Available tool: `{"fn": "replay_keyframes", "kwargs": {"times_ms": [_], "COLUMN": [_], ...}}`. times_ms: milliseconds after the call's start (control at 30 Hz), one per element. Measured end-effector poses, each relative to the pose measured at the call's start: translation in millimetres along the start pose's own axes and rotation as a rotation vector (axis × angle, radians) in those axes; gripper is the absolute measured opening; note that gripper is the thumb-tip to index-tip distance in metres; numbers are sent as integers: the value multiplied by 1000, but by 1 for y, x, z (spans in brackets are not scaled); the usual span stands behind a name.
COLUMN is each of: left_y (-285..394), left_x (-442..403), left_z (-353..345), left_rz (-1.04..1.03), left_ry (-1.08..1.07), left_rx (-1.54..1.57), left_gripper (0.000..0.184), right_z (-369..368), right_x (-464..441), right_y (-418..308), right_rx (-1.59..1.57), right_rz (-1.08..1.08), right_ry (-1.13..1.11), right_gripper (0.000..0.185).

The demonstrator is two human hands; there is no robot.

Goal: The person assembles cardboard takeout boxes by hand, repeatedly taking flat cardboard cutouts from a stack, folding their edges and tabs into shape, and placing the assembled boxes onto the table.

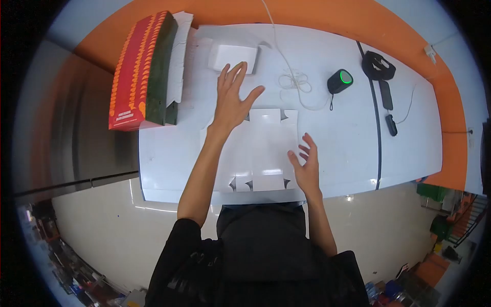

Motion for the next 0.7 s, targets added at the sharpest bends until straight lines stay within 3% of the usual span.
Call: {"fn": "replay_keyframes", "kwargs": {"times_ms": [100,167,233,300,400,567,700], "left_y": [-13,-28,-59,-43,-22,-26,-30], "left_x": [39,95,170,210,247,259,256], "left_z": [3,11,20,40,57,64,67], "left_rz": [24,158,336,628,835,942,908], "left_ry": [-227,-348,-391,-442,-378,-241,-230], "left_rx": [5,-247,-400,-432,-138,115,93], "left_gripper": [64,79,96,109,109,100,95], "right_z": [8,11,12,12,17,21,21], "right_x": [12,25,38,45,55,53,52], "right_y": [49,70,76,80,91,100,115], "right_rx": [349,486,473,440,385,366,365], "right_rz": [-52,-202,-212,-200,-217,-345,-242], "right_ry": [1,-63,-117,-134,-113,-154,-149], "right_gripper": [79,79,78,78,75,68,74]}}
Point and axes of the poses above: each hand's wrist, its own x-axis away from the middle knuckle, its own z-axis out of the back of the hand, y = z × x, the point moved 4 cm from there along -x, towards the middle knuckle, and after that the axes turned 6 degrees about -z, right-handed, at the moved point
